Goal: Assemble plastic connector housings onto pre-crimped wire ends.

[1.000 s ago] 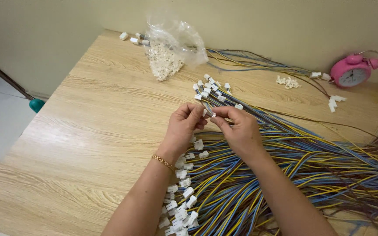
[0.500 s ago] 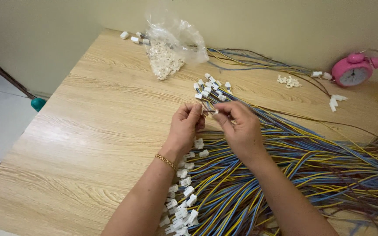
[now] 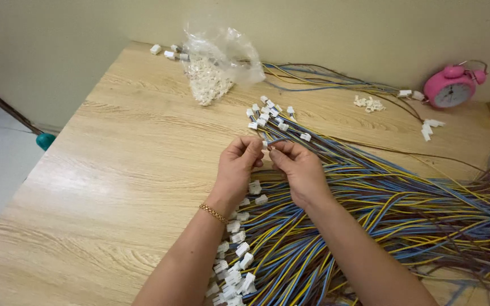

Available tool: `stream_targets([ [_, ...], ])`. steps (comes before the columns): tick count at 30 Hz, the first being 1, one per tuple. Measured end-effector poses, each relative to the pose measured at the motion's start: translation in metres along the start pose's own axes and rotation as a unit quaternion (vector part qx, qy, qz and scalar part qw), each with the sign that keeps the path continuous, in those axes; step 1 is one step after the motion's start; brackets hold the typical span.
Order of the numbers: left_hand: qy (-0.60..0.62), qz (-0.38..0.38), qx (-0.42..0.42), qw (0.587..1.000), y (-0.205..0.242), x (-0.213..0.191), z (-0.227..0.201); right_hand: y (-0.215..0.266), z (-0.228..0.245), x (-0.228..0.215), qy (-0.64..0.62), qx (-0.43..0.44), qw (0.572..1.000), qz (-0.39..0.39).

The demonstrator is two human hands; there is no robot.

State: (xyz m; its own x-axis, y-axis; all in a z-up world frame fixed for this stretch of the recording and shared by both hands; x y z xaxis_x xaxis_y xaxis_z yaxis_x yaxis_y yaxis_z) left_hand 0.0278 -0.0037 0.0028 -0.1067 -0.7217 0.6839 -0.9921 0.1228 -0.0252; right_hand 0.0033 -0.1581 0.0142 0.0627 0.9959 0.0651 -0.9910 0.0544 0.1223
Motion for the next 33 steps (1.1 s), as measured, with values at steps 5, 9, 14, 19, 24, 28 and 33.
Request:
stream_targets([
  [5, -0.005, 0.019, -0.021, 1.000, 0.002, 0.002, 0.001, 0.008, 0.014, 0.010, -0.046, -0.028, 0.998, 0.026],
  [9, -0.016, 0.028, -0.009, 0.999, 0.003, 0.002, -0.001, 0.006, 0.008, 0.010, -0.012, -0.062, 0.998, 0.014],
  [14, -0.013, 0.040, -0.006, 0.999, 0.001, 0.000, 0.005, 0.007, 0.010, 0.007, -0.005, -0.063, 0.998, 0.012],
  [19, -0.011, 0.038, -0.012, 0.999, 0.001, 0.004, 0.000, 0.007, 0.019, 0.007, -0.007, -0.027, 0.999, 0.015],
  [24, 0.076, 0.020, -0.053, 0.995, -0.001, -0.001, -0.001, 0.002, 0.013, 0.005, -0.041, -0.045, 0.996, 0.060],
  [28, 0.076, 0.015, -0.062, 0.995, 0.002, 0.001, -0.003, 0.003, 0.013, 0.004, 0.007, -0.050, 0.998, 0.032],
  [33, -0.014, 0.021, -0.023, 0.999, 0.008, 0.009, -0.010, 0.005, 0.014, 0.006, 0.049, -0.062, 0.997, 0.001],
])
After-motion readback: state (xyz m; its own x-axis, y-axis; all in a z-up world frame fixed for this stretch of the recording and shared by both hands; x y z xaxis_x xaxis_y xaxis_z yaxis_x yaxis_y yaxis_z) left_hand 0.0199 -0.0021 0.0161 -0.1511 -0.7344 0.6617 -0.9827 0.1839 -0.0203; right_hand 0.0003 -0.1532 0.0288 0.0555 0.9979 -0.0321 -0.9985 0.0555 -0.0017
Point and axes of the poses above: each hand's wrist, its own y-axis away from the middle knuckle, its own x-axis out of the palm, z = x × y, the point moved 3 cm from there along -y, towards the middle knuckle, and after that the axes turned 14 degrees about y, right-handed, at the moved point
